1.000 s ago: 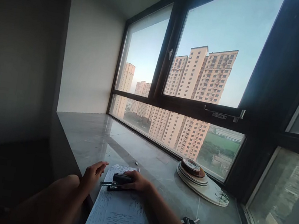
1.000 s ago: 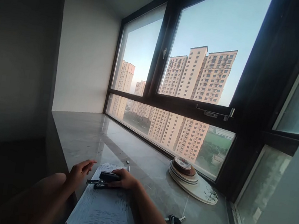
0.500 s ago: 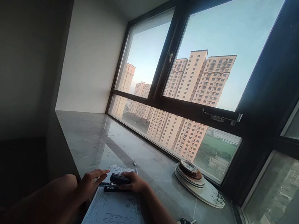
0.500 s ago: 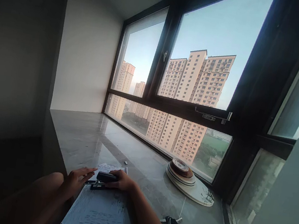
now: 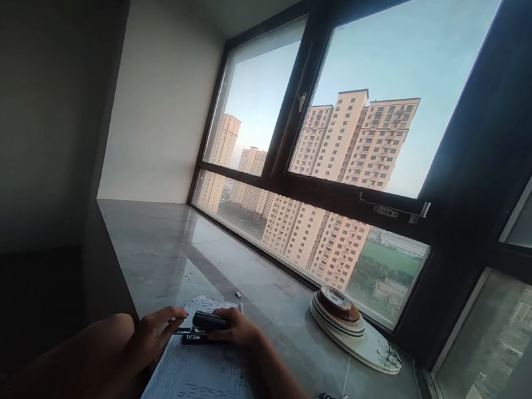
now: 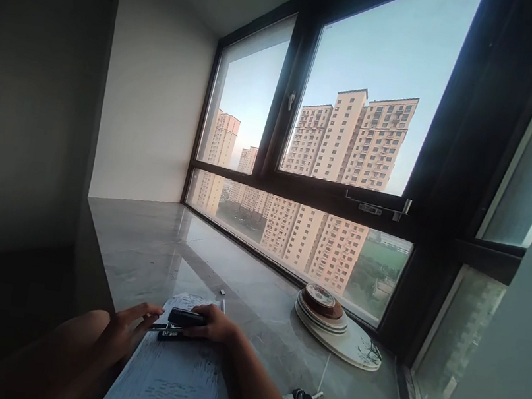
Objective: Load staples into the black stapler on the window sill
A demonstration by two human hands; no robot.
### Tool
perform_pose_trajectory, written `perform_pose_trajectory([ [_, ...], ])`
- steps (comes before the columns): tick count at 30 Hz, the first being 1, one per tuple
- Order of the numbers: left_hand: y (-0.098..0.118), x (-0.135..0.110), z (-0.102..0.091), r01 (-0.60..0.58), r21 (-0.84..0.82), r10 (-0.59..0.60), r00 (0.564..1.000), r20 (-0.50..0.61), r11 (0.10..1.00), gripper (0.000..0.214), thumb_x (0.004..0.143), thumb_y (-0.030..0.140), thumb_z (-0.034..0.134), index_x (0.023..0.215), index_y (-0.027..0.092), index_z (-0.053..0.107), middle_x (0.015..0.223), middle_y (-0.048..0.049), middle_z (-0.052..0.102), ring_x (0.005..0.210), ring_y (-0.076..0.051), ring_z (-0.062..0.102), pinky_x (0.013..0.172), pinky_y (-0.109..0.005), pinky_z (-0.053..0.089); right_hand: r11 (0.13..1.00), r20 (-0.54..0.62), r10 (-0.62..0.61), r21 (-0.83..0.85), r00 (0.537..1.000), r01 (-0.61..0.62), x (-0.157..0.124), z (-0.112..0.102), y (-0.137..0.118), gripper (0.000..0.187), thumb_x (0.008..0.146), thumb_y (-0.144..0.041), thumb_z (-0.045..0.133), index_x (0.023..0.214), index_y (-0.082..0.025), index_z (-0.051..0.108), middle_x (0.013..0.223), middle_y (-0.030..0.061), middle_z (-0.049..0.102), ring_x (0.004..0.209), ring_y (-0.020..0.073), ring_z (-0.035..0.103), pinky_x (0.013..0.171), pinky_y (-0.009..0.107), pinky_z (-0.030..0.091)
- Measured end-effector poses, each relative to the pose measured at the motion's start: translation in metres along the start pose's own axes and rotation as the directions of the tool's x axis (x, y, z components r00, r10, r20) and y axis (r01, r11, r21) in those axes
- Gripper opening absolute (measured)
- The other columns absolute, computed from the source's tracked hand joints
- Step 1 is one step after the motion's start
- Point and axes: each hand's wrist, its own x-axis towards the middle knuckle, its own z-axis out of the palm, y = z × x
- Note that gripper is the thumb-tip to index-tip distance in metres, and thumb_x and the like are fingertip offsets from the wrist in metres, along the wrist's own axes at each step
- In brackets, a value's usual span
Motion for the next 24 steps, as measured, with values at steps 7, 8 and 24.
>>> perform_pose_trajectory([
  [7,0.002,0.0,-0.002,-0.057,-0.022,0.055,0.996,-0.076,0.998,0.02,0.094,0.033,0.055,0.101,0.024,0.071,0.085,-0.0017,0.07,0.08,-0.015,0.067,0.069,-0.022,0.052,1.0,0.019,-0.002,0.031,1.0,0.002,-0.001,0.001,-0.009,0.036,0.074,-0.049,0.075,0.083,-0.017,0.062,0.076,-0.0028,0.052,0.069,0.0127,0.047,0.062,0.023,0.037],
  [8,0.002,0.001,-0.002,-0.079,-0.036,0.076,0.995,-0.067,0.996,0.02,0.094,0.032,0.055,0.103,0.024,0.071,0.084,-0.0019,0.069,0.079,-0.015,0.066,0.069,-0.022,0.052,1.0,0.012,0.002,0.019,1.0,-0.002,-0.002,0.001,-0.01,0.036,0.074,-0.049,0.075,0.082,-0.017,0.062,0.077,-0.0025,0.053,0.07,0.0131,0.047,0.063,0.023,0.038],
  [24,0.007,-0.002,0.0,-0.019,-0.022,0.022,0.993,0.119,1.0,0.021,0.086,0.023,0.06,0.102,0.024,0.073,0.097,-0.0051,0.072,0.093,-0.019,0.067,0.086,-0.03,0.054,0.999,0.0,0.01,0.046,1.0,-0.01,0.001,0.003,0.005,0.038,0.069,-0.049,0.077,0.083,-0.017,0.064,0.076,-0.003,0.054,0.069,0.0127,0.047,0.061,0.022,0.037],
])
